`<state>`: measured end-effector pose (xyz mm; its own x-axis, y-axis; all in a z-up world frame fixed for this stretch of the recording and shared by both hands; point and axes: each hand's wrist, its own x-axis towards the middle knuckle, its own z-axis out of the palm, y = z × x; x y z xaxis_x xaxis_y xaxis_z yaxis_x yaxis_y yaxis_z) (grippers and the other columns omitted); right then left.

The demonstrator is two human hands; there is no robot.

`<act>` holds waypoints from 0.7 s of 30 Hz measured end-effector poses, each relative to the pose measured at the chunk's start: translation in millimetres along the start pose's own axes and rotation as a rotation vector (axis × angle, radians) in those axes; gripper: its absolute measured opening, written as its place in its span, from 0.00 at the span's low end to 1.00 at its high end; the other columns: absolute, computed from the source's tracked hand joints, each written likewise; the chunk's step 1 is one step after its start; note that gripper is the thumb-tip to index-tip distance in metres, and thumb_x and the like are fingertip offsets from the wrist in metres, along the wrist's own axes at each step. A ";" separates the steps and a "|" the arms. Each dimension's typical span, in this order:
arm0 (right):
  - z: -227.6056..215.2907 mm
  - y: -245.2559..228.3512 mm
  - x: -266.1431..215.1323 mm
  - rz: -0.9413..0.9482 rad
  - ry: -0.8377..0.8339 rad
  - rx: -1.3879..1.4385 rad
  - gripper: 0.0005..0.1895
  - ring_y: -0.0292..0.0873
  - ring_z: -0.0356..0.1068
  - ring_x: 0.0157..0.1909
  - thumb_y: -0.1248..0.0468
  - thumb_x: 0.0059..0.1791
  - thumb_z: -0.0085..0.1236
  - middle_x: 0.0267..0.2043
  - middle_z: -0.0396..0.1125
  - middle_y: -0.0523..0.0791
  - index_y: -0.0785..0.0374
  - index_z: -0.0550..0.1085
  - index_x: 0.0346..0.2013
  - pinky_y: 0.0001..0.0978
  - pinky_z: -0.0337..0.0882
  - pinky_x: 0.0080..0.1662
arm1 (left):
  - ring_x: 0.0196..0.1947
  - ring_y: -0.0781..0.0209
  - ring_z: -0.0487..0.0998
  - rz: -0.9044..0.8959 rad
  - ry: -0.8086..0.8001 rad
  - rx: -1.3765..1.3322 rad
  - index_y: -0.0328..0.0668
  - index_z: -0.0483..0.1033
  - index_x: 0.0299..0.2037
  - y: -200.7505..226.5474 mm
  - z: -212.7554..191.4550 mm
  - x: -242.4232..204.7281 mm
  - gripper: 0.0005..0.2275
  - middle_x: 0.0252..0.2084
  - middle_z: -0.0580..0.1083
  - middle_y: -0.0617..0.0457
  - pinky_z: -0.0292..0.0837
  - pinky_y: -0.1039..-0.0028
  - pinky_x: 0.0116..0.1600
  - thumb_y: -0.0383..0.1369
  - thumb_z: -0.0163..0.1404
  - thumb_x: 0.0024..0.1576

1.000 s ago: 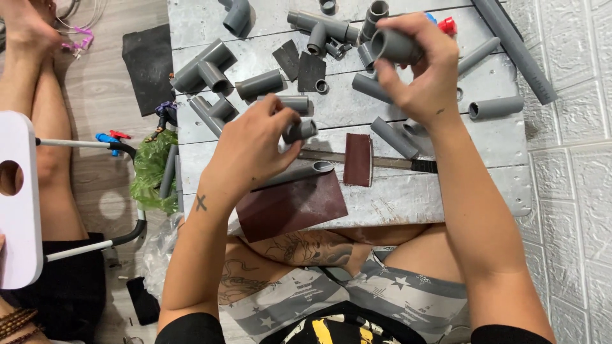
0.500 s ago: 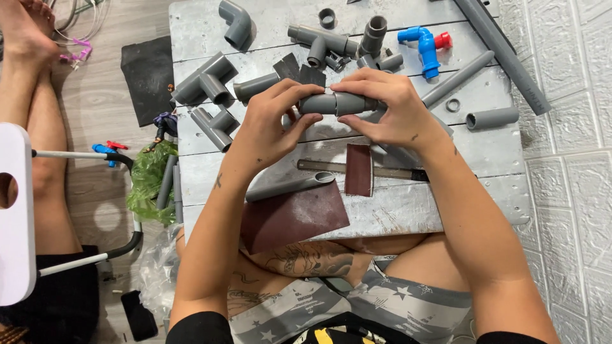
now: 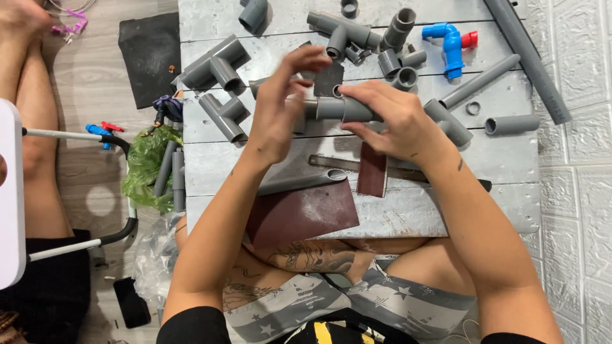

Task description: Sanding PVC pipe ends and assembling them with various fittings and a water valve.

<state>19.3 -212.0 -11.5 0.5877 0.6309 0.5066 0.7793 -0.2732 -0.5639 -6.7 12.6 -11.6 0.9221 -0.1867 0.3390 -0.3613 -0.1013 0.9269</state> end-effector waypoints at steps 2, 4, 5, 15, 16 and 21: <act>5.9 -3.8 -1.7 0.002 -0.039 -0.026 0.25 0.49 0.72 0.42 0.72 0.46 0.69 0.49 0.71 0.54 0.73 0.72 0.56 0.38 0.74 0.45 | 0.64 0.58 0.71 0.044 0.061 -0.178 0.47 0.64 0.65 -9.4 5.3 -0.2 0.22 0.61 0.73 0.50 0.64 0.65 0.66 0.48 0.34 0.68; 11.4 -9.3 -3.2 0.007 -0.077 -0.050 0.24 0.47 0.71 0.39 0.71 0.48 0.68 0.47 0.70 0.52 0.71 0.71 0.56 0.37 0.74 0.43 | 0.66 0.60 0.70 0.084 0.122 -0.356 0.47 0.65 0.64 -12.5 11.6 0.1 0.25 0.62 0.72 0.51 0.63 0.64 0.69 0.54 0.30 0.69; 13.9 -12.9 -3.5 0.015 -0.105 -0.042 0.21 0.47 0.71 0.37 0.67 0.49 0.66 0.45 0.71 0.52 0.71 0.71 0.54 0.37 0.72 0.42 | 0.67 0.62 0.70 0.077 0.095 -0.426 0.49 0.67 0.64 -10.7 15.1 0.6 0.25 0.63 0.72 0.53 0.61 0.65 0.72 0.56 0.29 0.69; 22.7 -27.4 -13.1 0.002 0.177 -0.010 0.13 0.48 0.65 0.22 0.77 0.52 0.42 0.29 0.73 0.51 0.74 0.77 0.31 0.35 0.67 0.30 | 0.70 0.55 0.71 0.081 -0.097 -0.354 0.43 0.65 0.65 20.2 43.1 5.4 0.26 0.64 0.71 0.48 0.60 0.57 0.86 0.53 0.24 0.72; 26.5 -23.4 -18.2 0.008 0.176 -0.009 0.13 0.48 0.65 0.22 0.77 0.52 0.42 0.29 0.73 0.51 0.74 0.77 0.31 0.35 0.67 0.30 | 0.70 0.55 0.71 0.076 -0.098 -0.357 0.43 0.65 0.65 23.4 44.8 8.1 0.26 0.64 0.71 0.48 0.60 0.57 0.86 0.53 0.24 0.72; 20.4 -17.0 -17.1 0.001 0.176 -0.020 0.11 0.48 0.62 0.21 0.79 0.51 0.44 0.25 0.69 0.50 0.75 0.76 0.31 0.37 0.64 0.29 | 0.69 0.51 0.72 0.011 -0.160 -0.395 0.35 0.67 0.63 22.8 49.2 12.6 0.26 0.63 0.71 0.43 0.63 0.58 0.83 0.51 0.28 0.71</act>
<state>-8.5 -203.3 -23.9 0.6165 0.4936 0.6134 0.7816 -0.2896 -0.5524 -10.2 -40.1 5.9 0.8738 -0.3385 0.3491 -0.2615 0.2782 0.9242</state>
